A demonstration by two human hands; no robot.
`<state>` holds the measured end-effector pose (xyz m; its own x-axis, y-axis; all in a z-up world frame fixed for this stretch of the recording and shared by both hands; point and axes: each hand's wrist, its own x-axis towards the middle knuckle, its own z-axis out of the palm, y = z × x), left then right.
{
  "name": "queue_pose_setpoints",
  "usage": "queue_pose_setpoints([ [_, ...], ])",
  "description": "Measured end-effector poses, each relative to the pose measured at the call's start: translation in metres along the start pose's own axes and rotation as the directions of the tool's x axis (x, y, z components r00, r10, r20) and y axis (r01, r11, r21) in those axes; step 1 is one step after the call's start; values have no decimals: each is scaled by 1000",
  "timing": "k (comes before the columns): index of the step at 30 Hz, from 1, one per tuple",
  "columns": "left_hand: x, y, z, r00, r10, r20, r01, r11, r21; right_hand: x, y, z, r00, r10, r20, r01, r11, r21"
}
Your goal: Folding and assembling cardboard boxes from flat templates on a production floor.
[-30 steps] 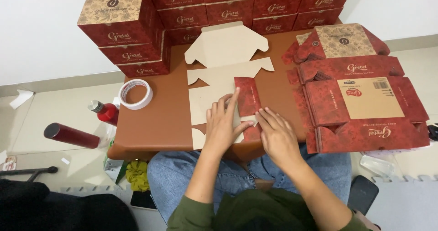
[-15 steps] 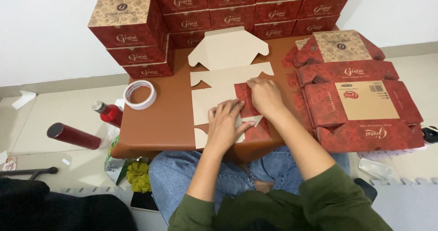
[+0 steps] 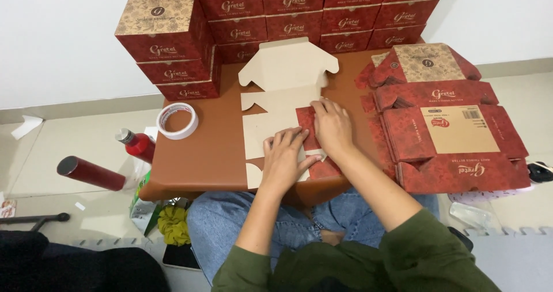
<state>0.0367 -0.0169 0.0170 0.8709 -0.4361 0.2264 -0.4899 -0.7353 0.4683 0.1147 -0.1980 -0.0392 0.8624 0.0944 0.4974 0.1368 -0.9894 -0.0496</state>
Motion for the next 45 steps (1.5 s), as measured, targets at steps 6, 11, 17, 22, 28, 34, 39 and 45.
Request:
queue_pose_setpoints([
  [6,1,0,-1,1000,1,13,-1,1000,12,11,-6,-9,994,-60,95,50,993,105],
  [11,2,0,0,996,84,-2,-84,996,-29,44,1,13,982,-44,185,27,995,95],
  [17,1,-8,15,987,157,-18,-158,983,-88,66,15,29,996,-7,90,-10,981,192],
  [22,-6,-5,17,984,176,2,-175,980,-92,61,13,23,993,1,118,-25,978,205],
  [28,-29,12,3,983,183,27,-178,975,-130,39,3,7,982,34,188,-73,976,207],
  [34,-46,17,1,979,204,27,-198,969,-151,13,-7,-3,971,158,182,-186,971,150],
  [39,-47,17,-1,976,218,13,-214,965,-152,17,-11,-21,971,117,210,-183,926,330],
  [45,-46,15,2,974,226,6,-223,964,-142,30,-3,-7,972,-80,222,-23,904,426],
])
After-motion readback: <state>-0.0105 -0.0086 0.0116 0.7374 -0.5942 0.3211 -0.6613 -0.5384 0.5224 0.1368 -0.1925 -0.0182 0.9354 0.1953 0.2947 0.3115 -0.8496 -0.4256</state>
